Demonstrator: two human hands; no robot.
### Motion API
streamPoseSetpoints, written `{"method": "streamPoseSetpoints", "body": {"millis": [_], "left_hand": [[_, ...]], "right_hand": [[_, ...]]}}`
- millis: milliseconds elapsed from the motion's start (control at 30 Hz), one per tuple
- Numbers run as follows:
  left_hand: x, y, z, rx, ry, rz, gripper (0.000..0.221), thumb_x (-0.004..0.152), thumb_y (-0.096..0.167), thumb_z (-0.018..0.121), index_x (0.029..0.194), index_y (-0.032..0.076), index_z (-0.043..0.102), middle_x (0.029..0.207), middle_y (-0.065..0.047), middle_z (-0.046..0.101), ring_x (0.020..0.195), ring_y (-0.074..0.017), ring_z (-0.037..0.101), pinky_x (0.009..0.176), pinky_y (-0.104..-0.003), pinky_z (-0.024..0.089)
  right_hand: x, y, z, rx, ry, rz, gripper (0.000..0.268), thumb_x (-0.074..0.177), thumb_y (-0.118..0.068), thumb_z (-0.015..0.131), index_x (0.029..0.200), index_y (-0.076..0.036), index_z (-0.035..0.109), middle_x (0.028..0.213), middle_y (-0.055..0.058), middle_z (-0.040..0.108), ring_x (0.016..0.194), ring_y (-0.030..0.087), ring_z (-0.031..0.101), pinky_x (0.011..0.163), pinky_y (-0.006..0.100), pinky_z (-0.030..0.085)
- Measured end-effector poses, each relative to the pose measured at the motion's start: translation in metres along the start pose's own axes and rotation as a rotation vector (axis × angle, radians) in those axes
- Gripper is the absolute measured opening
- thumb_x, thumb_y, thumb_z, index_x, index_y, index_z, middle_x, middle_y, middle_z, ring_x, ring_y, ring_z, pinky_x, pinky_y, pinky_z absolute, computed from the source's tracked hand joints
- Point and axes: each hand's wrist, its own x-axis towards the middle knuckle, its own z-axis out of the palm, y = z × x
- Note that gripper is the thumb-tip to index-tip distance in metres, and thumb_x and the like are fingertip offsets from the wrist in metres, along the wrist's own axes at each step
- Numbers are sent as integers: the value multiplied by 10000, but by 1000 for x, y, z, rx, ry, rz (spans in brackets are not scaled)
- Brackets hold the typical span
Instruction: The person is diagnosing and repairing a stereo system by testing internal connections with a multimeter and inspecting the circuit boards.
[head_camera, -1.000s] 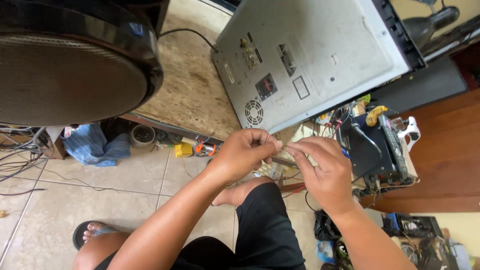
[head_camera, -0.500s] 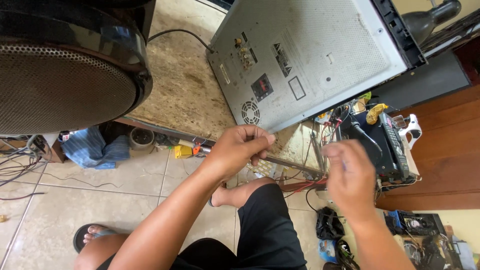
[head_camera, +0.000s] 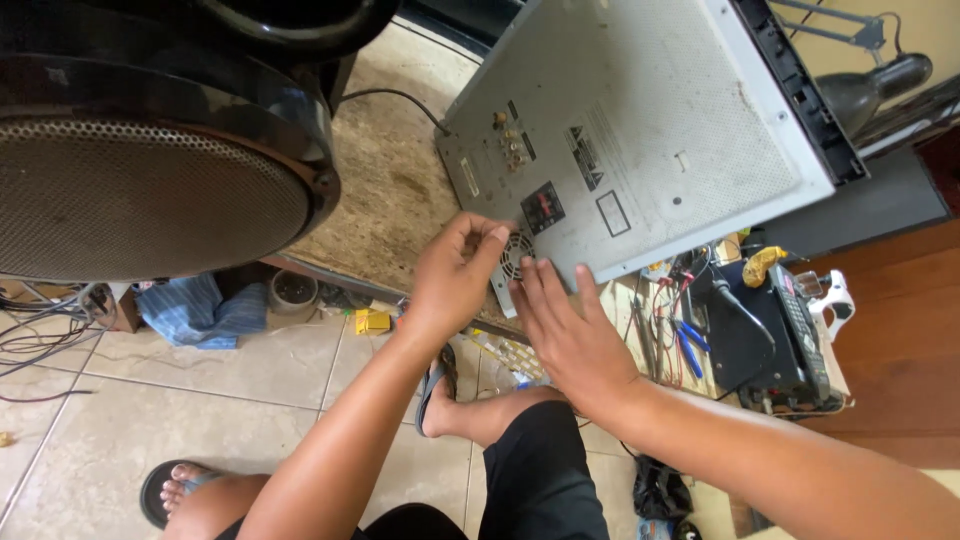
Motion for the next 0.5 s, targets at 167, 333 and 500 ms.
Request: {"method": "streamPoseSetpoints", "body": {"millis": [167, 333, 500], "left_hand": [[12, -1, -1, -57, -19, 12, 270, 1076, 255, 517, 1097, 41, 679, 943, -174, 703, 747, -161, 616, 651, -414, 524], [24, -9, -3, -105, -84, -15, 329, 1081, 266, 504, 1141, -8, 674, 928, -184, 672, 783, -180, 571, 658, -406, 488], [27, -10, -3, -241, -84, -153, 337, 1011, 318, 610, 1091, 13, 730, 1011, -191, 714, 1042, -302, 703, 886, -493, 517]], "right_hand": [[27, 20, -19, -10, -184, -13, 786, 735, -267, 817, 1441, -78, 528, 1489, 295, 501, 1378, 384, 457, 1087, 611, 303], [35, 24, -13, -34, -174, 1, 744, 712, -311, 859, 1381, -119, 596, 1393, 292, 576, 1263, 344, 530, 986, 531, 379], [33, 27, 3, -39, -39, 20, 661, 751, -372, 816, 1344, -197, 584, 1438, 237, 513, 1201, 306, 499, 901, 472, 388]]}}
